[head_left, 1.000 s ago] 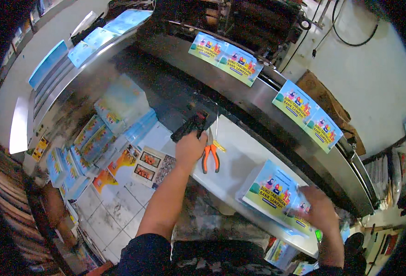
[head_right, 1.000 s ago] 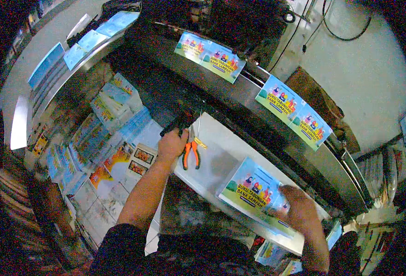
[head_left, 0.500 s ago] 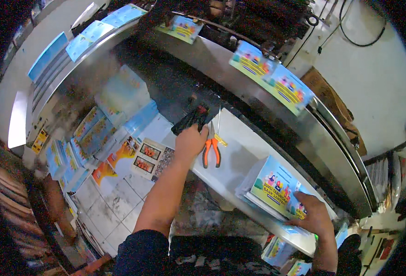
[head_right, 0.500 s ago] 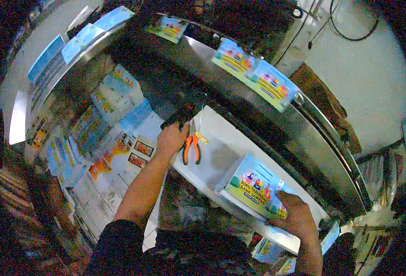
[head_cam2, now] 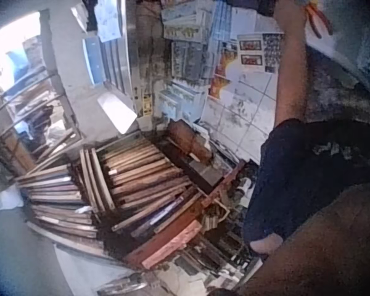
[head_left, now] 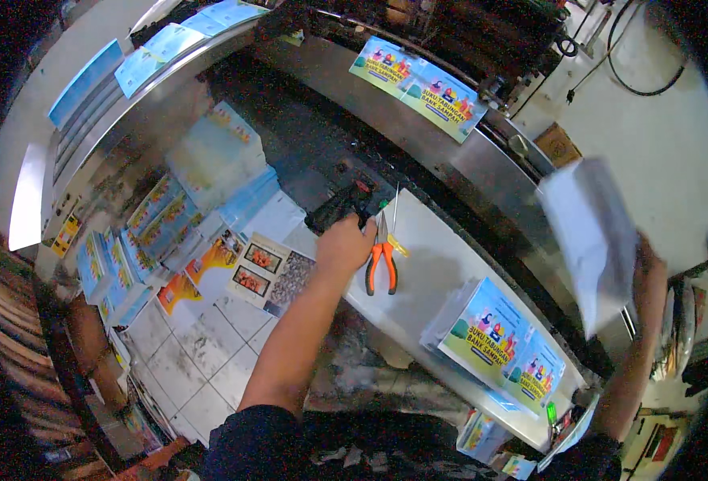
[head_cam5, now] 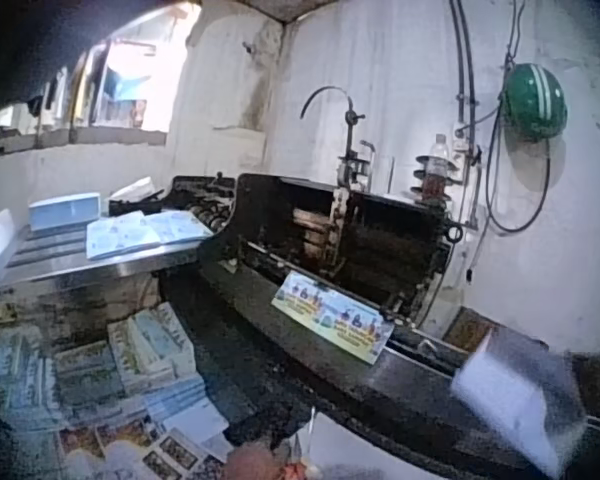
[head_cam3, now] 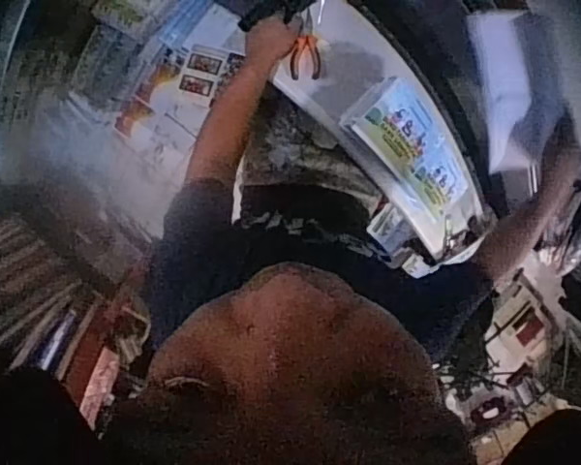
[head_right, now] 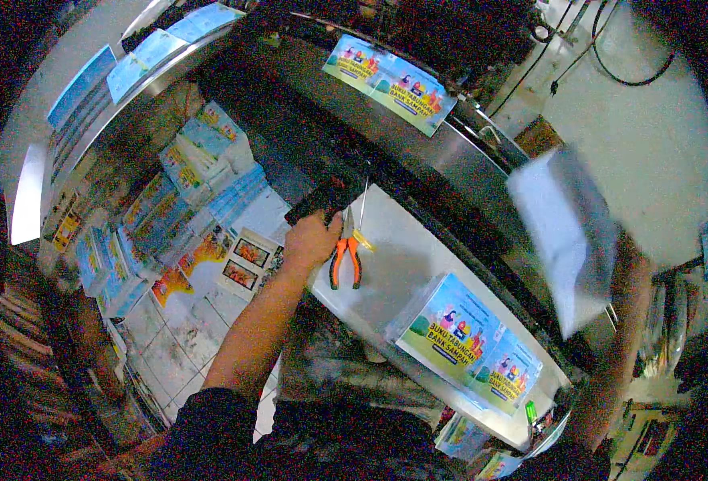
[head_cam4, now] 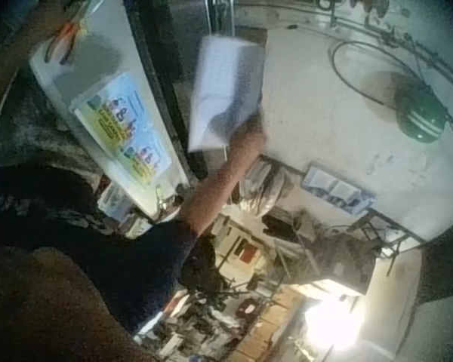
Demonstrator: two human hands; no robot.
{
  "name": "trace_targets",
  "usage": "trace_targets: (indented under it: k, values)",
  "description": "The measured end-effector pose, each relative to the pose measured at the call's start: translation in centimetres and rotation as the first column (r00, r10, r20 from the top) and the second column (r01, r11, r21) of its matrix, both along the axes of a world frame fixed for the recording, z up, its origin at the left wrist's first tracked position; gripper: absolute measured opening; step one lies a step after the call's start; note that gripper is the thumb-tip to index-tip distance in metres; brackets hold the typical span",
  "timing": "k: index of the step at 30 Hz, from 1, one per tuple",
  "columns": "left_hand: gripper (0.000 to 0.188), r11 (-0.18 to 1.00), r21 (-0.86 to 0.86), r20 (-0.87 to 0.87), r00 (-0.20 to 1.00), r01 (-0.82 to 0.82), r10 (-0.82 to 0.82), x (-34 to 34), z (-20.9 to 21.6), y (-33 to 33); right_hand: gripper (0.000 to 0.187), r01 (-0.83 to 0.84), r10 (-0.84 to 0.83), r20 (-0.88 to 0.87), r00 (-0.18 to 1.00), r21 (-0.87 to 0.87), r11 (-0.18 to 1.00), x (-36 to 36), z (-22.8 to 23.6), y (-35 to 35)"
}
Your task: The person organizes printed booklets by gathering stacks from a machine, aligning them on a table, and placing individual booklets onto a raised shelf.
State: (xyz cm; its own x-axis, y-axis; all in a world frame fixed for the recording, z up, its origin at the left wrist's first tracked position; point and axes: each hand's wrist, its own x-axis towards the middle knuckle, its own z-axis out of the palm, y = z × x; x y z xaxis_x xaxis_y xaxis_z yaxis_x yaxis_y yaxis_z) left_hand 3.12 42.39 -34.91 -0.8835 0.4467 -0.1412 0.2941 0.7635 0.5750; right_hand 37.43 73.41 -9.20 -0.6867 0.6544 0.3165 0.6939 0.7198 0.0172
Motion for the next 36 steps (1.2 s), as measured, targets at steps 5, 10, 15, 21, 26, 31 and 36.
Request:
trace_targets:
  k: [5,10,15,21,26,31,36]
  values:
    - [0.050,1.000,0.010,0.000,1.000,-0.006,0.006,0.1,0.3,0.2,0.052,-0.190,0.229,-0.021,0.973,0.487,0.853,-6.8,-4.4,5.8]
    - [0.051,1.000,-0.004,-0.051,0.999,0.003,-0.004,-0.1,-0.1,0.6,0.041,-0.155,0.155,0.062,0.986,0.004,0.988,-7.7,-12.1,0.1]
    - [0.050,1.000,0.022,-0.105,0.994,-0.002,0.004,0.0,-0.8,-0.4,0.050,-0.236,0.302,0.196,0.933,-0.300,0.924,-2.7,-9.7,-9.4]
    - [0.048,1.000,-0.008,-0.139,0.990,-0.002,0.001,0.4,-0.3,0.3,0.098,-0.221,0.392,0.404,0.826,-0.407,0.886,3.0,-10.7,-17.9]
    - [0.048,0.999,-0.030,-0.123,0.992,0.011,-0.015,0.3,-0.2,0.0,0.095,-0.229,0.418,0.323,0.849,-0.487,0.843,2.9,-10.6,-16.7]
    - [0.049,1.000,0.003,-0.114,0.993,0.010,-0.010,0.2,-0.2,-0.1,0.074,-0.241,0.467,0.240,0.851,-0.612,0.753,3.3,-9.2,-14.5]
    - [0.049,1.000,0.009,-0.092,0.996,0.024,-0.023,-0.2,-1.3,-0.3,0.039,0.246,0.003,0.456,0.890,-0.486,0.839,2.9,-5.2,-14.1]
